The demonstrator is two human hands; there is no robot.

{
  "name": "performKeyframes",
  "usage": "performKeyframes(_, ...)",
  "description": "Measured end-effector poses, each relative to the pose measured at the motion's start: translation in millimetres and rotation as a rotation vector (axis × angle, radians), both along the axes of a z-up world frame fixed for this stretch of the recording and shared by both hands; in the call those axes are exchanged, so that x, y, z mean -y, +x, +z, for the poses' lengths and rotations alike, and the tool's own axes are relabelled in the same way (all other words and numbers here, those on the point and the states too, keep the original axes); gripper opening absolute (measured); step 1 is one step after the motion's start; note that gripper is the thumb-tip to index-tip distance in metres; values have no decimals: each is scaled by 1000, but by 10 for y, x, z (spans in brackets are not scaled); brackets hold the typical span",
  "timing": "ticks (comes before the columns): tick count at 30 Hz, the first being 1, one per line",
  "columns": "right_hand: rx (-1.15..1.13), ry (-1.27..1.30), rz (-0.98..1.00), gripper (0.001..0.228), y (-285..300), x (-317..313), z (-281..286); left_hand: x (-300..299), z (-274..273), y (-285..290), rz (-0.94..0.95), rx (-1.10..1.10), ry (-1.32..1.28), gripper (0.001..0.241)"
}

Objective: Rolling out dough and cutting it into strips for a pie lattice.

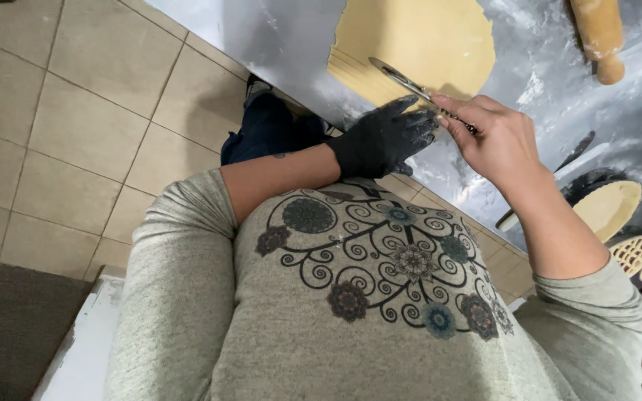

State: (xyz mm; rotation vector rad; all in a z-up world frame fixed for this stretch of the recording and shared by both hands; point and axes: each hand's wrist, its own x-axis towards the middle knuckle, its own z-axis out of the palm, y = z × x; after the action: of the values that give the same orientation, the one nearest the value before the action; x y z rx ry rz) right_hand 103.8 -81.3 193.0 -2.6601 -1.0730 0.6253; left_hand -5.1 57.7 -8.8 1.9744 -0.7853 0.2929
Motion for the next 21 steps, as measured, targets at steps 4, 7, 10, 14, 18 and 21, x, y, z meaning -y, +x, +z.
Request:
performKeyframes(4, 10, -4, 19, 30, 17, -177, 8, -43, -23, -24, 49, 42, 74, 49)
performKeyframes(7, -11, -11, 28, 32, 46, -297, -18, -126, 20, -22, 66, 75, 37, 53)
performKeyframes(10, -7, 31, 57, 34, 75, -426, -74, -203, 87, -16, 38, 28, -19, 51)
performKeyframes(14, 10, 75, 96, 35, 117, -756, -184, -221, 170, 24, 60, 4, -131, 40)
performKeyframes(18, 52, 153, 115, 33, 144, -930, -119, -163, 230, 13, 40, 49, -190, 43)
performKeyframes(21, 42, 306, 38, 26, 134, -369, 12, 35, 117, -15, -7, 24, -38, 32)
